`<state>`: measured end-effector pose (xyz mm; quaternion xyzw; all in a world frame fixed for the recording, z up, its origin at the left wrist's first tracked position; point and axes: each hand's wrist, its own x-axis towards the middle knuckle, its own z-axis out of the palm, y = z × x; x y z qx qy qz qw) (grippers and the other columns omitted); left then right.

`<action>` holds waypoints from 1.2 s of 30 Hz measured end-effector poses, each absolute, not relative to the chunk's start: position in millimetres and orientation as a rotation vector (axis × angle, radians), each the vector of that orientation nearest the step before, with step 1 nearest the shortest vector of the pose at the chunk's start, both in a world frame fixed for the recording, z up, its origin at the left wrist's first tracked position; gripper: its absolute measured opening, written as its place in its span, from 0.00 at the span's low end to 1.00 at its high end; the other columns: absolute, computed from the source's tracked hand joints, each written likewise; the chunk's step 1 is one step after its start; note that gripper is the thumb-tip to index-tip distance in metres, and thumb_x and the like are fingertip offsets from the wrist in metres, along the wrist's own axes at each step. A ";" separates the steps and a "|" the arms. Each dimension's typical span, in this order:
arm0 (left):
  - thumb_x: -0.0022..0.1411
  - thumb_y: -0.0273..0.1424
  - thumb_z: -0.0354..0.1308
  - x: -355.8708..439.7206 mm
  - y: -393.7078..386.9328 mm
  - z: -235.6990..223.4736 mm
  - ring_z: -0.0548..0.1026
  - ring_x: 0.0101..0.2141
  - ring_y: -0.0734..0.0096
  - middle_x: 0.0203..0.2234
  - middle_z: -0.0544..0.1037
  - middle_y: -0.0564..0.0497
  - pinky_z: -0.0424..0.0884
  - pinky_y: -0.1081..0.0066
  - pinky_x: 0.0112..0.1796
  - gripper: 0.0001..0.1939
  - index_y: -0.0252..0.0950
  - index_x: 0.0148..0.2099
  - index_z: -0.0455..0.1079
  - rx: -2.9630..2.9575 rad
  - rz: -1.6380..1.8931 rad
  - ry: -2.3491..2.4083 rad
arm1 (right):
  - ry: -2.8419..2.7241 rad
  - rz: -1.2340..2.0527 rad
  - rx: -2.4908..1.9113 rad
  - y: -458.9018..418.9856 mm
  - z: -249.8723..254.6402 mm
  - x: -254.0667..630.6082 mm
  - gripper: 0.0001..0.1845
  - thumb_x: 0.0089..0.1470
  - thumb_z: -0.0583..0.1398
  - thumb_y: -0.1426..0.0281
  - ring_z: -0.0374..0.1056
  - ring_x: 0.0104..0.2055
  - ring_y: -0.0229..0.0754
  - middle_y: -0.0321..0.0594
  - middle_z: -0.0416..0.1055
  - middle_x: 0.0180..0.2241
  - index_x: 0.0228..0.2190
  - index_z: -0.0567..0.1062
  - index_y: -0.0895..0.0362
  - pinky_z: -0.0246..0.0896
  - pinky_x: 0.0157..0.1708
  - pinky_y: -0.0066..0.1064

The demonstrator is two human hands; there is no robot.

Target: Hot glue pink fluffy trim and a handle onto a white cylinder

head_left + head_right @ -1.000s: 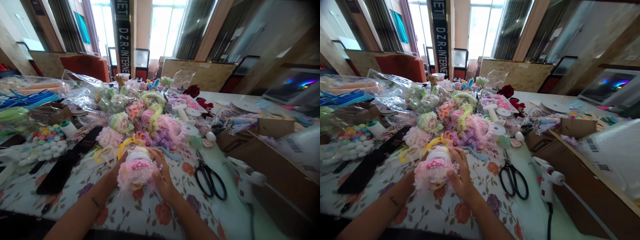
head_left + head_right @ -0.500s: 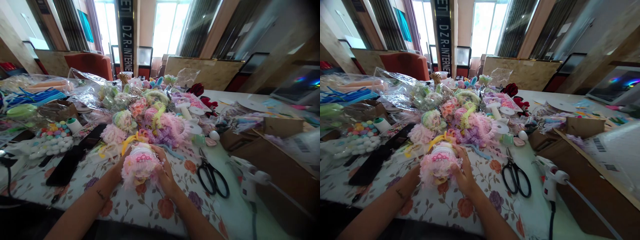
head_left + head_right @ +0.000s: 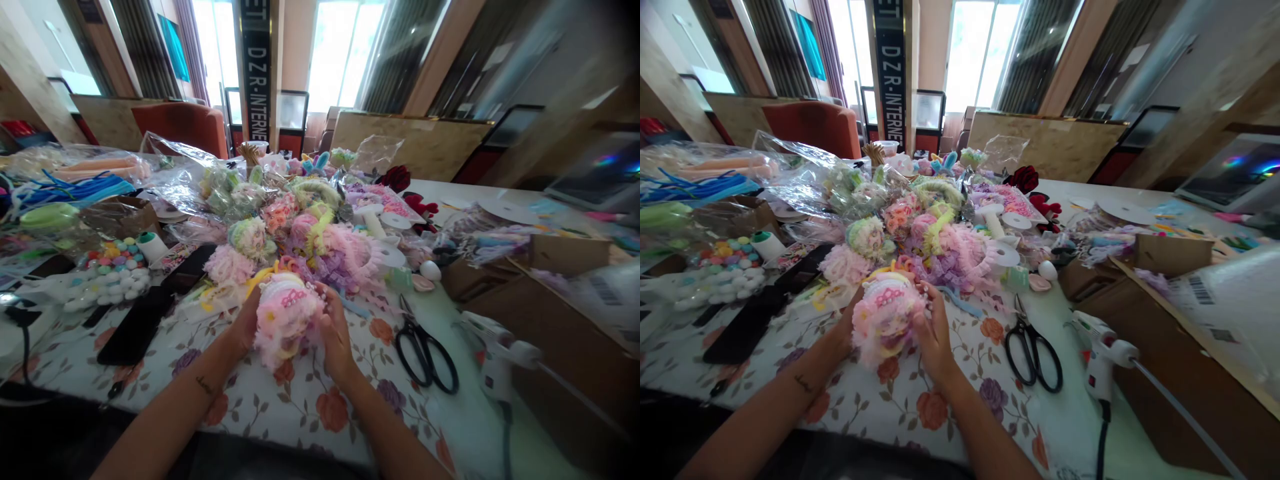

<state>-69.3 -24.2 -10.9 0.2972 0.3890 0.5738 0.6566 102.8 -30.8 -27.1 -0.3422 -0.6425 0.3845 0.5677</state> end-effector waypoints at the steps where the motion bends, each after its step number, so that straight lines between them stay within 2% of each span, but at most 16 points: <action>1: 0.50 0.52 0.63 -70.1 -22.5 -10.2 0.78 0.44 0.47 0.34 0.82 0.45 0.76 0.55 0.41 0.28 0.40 0.48 0.75 0.648 1.297 0.859 | -1.464 0.866 -0.846 -29.8 -27.9 103.1 0.26 0.63 0.52 0.51 0.66 0.54 0.49 0.45 0.68 0.54 0.56 0.65 0.51 0.65 0.52 0.44; 5: 0.50 0.45 0.64 -73.2 -15.5 -13.4 0.78 0.43 0.51 0.34 0.82 0.47 0.75 0.57 0.43 0.21 0.37 0.43 0.75 0.495 1.376 0.738 | -1.357 0.668 -0.960 -28.2 -27.6 104.3 0.20 0.63 0.55 0.56 0.66 0.53 0.50 0.47 0.69 0.51 0.52 0.68 0.53 0.64 0.52 0.46; 8: 0.52 0.39 0.64 -73.0 -14.3 -18.2 0.78 0.42 0.55 0.34 0.82 0.47 0.75 0.61 0.43 0.17 0.35 0.42 0.74 0.475 1.405 0.698 | -1.424 0.485 -0.909 -32.9 -22.8 104.4 0.16 0.62 0.57 0.64 0.65 0.55 0.51 0.47 0.68 0.50 0.51 0.69 0.52 0.62 0.54 0.50; 14: 0.54 0.35 0.65 -64.2 -21.5 -21.0 0.78 0.40 0.61 0.36 0.80 0.49 0.74 0.66 0.41 0.17 0.35 0.46 0.72 0.638 1.392 0.763 | -1.702 0.216 -0.775 -43.5 -14.0 99.5 0.14 0.58 0.58 0.74 0.66 0.56 0.52 0.47 0.68 0.52 0.47 0.71 0.51 0.64 0.55 0.52; 18: 0.53 0.32 0.65 -59.3 -27.5 -22.0 0.77 0.38 0.65 0.38 0.79 0.50 0.72 0.71 0.37 0.15 0.34 0.44 0.72 0.724 1.340 0.827 | -1.710 0.203 -0.778 -42.8 -12.6 95.9 0.09 0.58 0.59 0.74 0.63 0.60 0.54 0.47 0.67 0.54 0.41 0.73 0.52 0.64 0.57 0.54; 22: 0.54 0.32 0.64 -56.6 -30.2 -23.1 0.75 0.36 0.68 0.36 0.78 0.52 0.71 0.71 0.38 0.16 0.36 0.46 0.73 0.763 1.332 0.797 | -1.679 0.201 -0.824 -41.4 -12.2 93.9 0.05 0.57 0.60 0.74 0.65 0.58 0.53 0.47 0.69 0.52 0.37 0.73 0.52 0.64 0.56 0.53; 25: 0.55 0.30 0.64 -55.3 -30.6 -22.7 0.74 0.37 0.67 0.37 0.78 0.52 0.70 0.72 0.39 0.15 0.37 0.47 0.73 0.787 1.366 0.806 | -1.660 0.185 -0.846 -41.6 -13.8 93.0 0.05 0.57 0.60 0.74 0.65 0.57 0.52 0.46 0.69 0.50 0.35 0.73 0.52 0.63 0.56 0.54; 30: 0.56 0.32 0.63 -54.7 -29.9 -23.2 0.74 0.38 0.64 0.36 0.78 0.49 0.69 0.70 0.39 0.09 0.35 0.39 0.75 0.787 1.301 0.829 | -1.641 0.173 -0.899 -41.7 -16.2 92.7 0.04 0.57 0.60 0.73 0.65 0.57 0.53 0.45 0.70 0.49 0.35 0.74 0.51 0.63 0.55 0.53; 36: 0.54 0.31 0.64 -53.3 -29.7 -22.7 0.71 0.32 0.69 0.33 0.75 0.53 0.68 0.72 0.34 0.18 0.37 0.48 0.72 0.809 1.323 0.835 | -1.632 0.175 -0.888 -41.4 -17.0 92.8 0.05 0.57 0.61 0.74 0.65 0.56 0.51 0.43 0.70 0.49 0.33 0.73 0.52 0.63 0.56 0.51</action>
